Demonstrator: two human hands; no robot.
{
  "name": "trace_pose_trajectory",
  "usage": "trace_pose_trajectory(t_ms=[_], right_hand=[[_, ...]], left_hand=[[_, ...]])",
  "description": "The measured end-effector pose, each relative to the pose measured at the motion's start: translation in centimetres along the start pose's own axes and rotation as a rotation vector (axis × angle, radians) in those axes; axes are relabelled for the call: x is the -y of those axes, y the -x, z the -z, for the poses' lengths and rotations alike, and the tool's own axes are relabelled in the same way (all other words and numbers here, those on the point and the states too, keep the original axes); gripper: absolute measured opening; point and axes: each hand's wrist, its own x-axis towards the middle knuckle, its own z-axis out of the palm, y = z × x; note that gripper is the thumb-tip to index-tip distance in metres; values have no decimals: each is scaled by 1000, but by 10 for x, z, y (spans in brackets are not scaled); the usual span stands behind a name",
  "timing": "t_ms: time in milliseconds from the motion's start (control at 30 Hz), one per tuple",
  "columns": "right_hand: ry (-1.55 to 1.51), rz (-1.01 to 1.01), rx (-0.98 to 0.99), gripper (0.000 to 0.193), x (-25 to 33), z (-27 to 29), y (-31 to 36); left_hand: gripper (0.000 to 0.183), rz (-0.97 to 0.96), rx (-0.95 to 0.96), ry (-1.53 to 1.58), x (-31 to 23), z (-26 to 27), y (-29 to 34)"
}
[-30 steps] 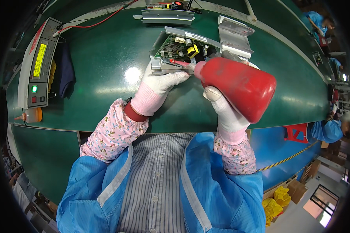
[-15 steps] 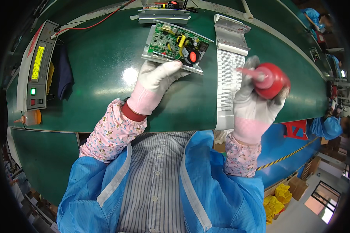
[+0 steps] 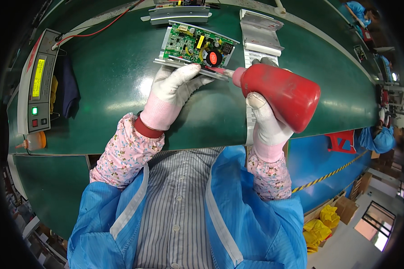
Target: Inspecting, cleaning with a manual air blower, and organizing electronic circuit boards on a factory assembly line.
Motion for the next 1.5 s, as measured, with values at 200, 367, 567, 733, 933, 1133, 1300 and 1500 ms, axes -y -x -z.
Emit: trace_pose_trajectory(t_ms=[200,367,567,733,933,1133,1300,1500], right_hand=[[-36,-6,-20,68,-2,-2,-1],[-10,-4,-17,67,-5,-1,0],[-58,-42,-40,63,-3,1,-3],[-46,-39,-92,59,-18,9,3],[-490,-318,-140,61,-10,-2,-4],[-1015,-611,-139,69,1,10,-19],[-1676,-758,100,80,22,26,-32],[-1679,-514,53,79,60,46,-45]], left_hand=[[35,-3,-1,-6,-1,-2,1],[34,11,11,12,0,0,1],[24,-3,37,22,0,0,0],[25,13,34,-5,0,1,-1],[25,34,96,73,-6,6,-3],[43,53,328,187,-6,17,-4],[60,69,321,218,-8,11,0],[75,89,390,112,-16,21,3]])
